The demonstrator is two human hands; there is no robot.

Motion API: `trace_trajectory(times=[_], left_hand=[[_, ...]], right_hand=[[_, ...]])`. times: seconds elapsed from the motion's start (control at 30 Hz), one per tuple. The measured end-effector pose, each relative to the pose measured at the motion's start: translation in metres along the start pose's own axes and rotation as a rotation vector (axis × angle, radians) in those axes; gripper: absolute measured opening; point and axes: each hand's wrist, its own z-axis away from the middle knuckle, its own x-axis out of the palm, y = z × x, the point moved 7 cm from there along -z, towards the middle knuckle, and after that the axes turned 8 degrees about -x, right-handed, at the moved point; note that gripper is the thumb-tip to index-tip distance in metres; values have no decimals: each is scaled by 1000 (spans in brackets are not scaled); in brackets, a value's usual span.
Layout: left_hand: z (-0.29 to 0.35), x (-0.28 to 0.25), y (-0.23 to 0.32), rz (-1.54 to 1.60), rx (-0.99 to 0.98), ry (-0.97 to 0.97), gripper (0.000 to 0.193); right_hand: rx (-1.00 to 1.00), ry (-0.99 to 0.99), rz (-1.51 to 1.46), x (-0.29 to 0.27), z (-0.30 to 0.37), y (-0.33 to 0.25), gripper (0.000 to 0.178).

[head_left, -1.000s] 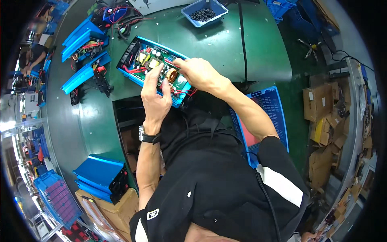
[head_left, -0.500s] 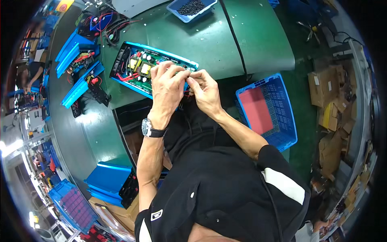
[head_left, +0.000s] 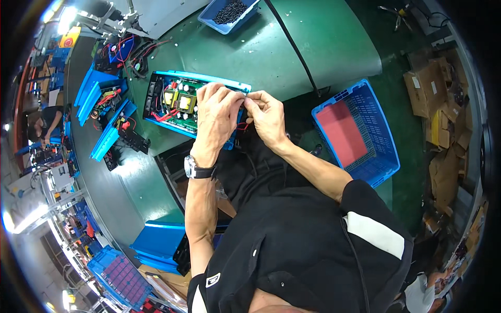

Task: Assembling electronic circuit boards and wiring into a device housing using power tools.

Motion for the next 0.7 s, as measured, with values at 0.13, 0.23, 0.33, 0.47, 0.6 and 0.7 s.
trace_trajectory(times=[0.13,0.23,0.33,0.47,0.6,0.7], left_hand=[[1,0,-2,13,-18,0,13],[-1,1,-3,-1,-38,1,12],[-2,1,0,-44,-37,46,13],[-2,5,3,-127,-38,15,18],[0,9,7,-192,-24,24,21],[-1,9,8,-196,-3,-1,24]], right_hand=[[-27,6,72,-1,-1,-2,15],[-34,-5,42,0,-2,1,14],[-17,-12,3,1,-2,3,13],[-1,1,27,1,-2,2,12],[10,-8,31,1,-3,0,13],[13,10,37,0,-2,-1,14]])
